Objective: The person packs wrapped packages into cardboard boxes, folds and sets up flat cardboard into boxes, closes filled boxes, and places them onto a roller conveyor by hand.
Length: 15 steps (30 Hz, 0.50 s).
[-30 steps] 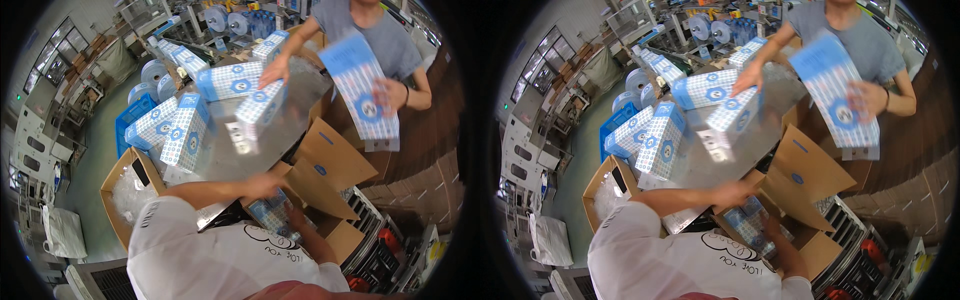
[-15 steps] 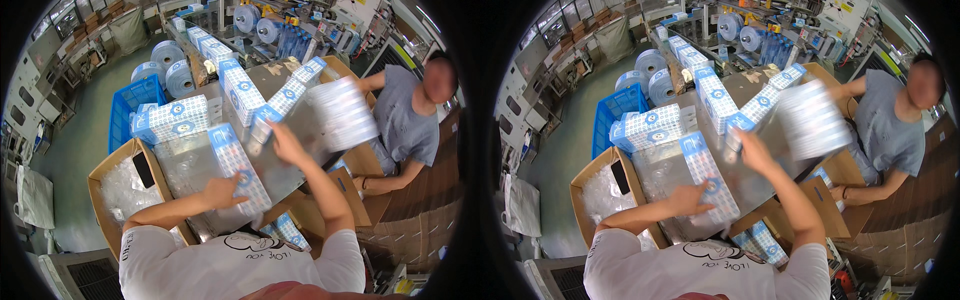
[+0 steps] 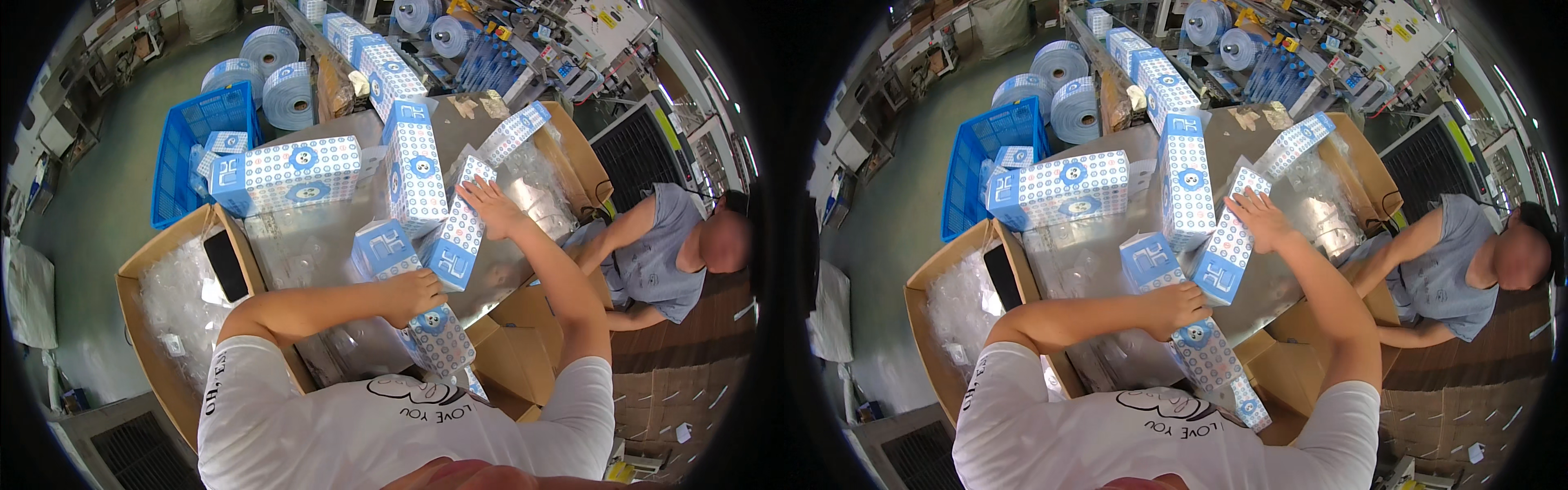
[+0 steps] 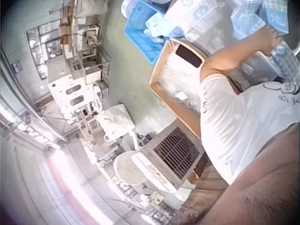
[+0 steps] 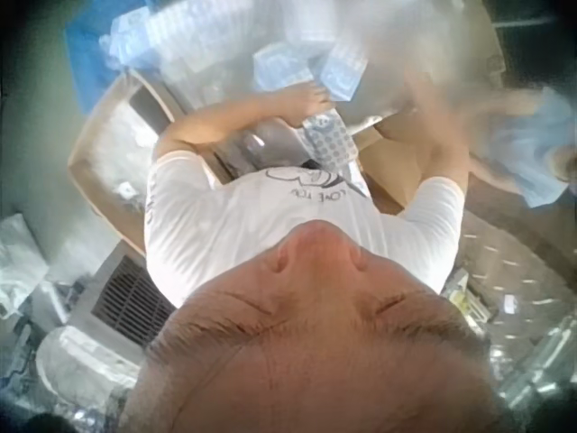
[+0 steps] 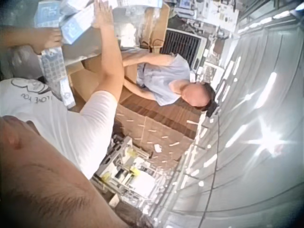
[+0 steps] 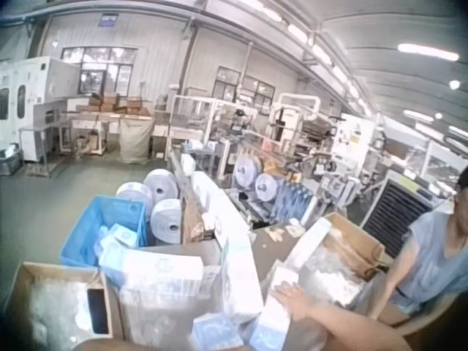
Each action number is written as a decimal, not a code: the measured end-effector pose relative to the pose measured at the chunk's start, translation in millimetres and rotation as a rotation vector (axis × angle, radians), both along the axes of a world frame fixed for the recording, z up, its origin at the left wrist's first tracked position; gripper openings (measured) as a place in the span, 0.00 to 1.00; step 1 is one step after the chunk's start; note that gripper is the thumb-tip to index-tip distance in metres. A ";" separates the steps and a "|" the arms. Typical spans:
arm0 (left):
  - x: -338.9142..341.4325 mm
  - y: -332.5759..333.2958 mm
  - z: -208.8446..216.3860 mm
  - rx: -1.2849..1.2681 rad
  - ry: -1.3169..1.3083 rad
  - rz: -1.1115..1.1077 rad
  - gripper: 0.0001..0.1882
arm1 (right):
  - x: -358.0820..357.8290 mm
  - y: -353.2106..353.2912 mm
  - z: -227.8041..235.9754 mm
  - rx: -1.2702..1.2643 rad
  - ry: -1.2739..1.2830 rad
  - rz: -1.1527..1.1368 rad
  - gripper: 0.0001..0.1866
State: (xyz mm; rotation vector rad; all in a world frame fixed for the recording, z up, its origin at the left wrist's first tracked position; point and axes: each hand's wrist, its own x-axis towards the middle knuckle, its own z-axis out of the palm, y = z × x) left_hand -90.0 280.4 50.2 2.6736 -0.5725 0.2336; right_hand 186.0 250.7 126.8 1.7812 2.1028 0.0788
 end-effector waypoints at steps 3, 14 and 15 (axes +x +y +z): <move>-10.8 -4.3 1.9 -0.059 -0.039 0.022 0.31 | 10.1 -3.4 -29.6 -0.008 -0.019 0.022 0.52; -128.1 38.1 135.9 -0.988 -0.111 0.843 0.43 | 13.9 -76.2 -96.5 0.305 0.350 -0.036 0.52; -137.2 42.0 133.5 -1.382 -0.162 0.862 0.41 | -30.8 -70.2 -57.5 0.304 0.310 -0.135 0.52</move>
